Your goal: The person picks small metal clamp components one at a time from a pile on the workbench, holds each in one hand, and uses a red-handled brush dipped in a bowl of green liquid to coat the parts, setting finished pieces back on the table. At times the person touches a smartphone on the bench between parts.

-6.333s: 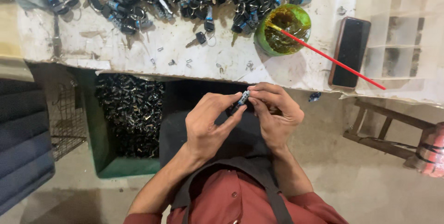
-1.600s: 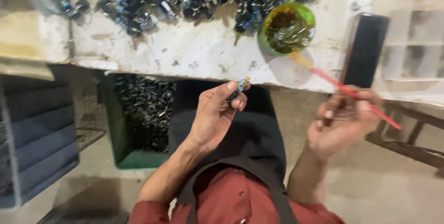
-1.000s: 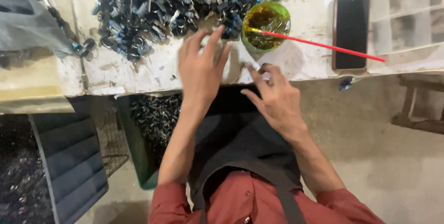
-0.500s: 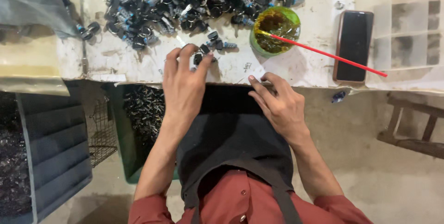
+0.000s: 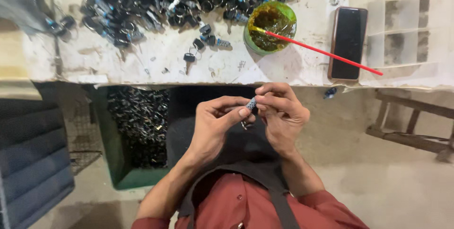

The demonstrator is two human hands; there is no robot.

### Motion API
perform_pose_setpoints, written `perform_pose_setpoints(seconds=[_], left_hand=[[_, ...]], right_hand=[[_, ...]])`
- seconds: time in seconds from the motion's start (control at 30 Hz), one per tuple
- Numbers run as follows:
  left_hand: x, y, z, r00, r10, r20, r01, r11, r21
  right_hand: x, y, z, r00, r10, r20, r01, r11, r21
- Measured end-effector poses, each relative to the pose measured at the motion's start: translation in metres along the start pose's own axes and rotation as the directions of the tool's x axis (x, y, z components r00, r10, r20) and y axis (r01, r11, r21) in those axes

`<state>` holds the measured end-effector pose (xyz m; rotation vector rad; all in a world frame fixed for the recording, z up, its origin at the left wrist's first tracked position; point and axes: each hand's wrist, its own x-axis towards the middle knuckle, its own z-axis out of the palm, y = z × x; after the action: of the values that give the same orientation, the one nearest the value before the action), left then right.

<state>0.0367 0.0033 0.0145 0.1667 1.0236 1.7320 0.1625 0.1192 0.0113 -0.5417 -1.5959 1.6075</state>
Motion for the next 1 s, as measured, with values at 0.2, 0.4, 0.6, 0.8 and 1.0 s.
perform_pose_setpoints(seconds=[0.2, 0.4, 0.6, 0.8, 1.0], left_hand=[[0.001, -0.013, -0.005, 0.980, -0.153, 0.128, 0.190, 0.912, -0.364], [0.002, -0.014, -0.004, 0.964, -0.178, 0.199, 0.249, 0.869, -0.428], [0.002, -0.011, -0.003, 0.975, -0.174, 0.140, 0.216, 0.892, -0.398], [0.000, -0.010, -0.007, 0.998, -0.038, 0.043, 0.043, 0.991, -0.127], [0.009, -0.010, -0.020, 0.980, -0.189, 0.068, 0.201, 0.904, -0.379]], right_hand=[[-0.005, 0.005, 0.002, 0.997, 0.005, -0.083, -0.001, 0.999, 0.043], [-0.007, 0.001, 0.001, 0.994, -0.090, -0.064, 0.083, 0.992, -0.099], [-0.002, -0.011, 0.005, 0.987, -0.161, -0.015, 0.151, 0.949, -0.275], [0.008, -0.012, -0.005, 0.945, 0.327, -0.009, -0.326, 0.943, 0.069], [0.048, -0.012, -0.016, 0.913, 0.196, -0.357, -0.167, 0.980, 0.111]])
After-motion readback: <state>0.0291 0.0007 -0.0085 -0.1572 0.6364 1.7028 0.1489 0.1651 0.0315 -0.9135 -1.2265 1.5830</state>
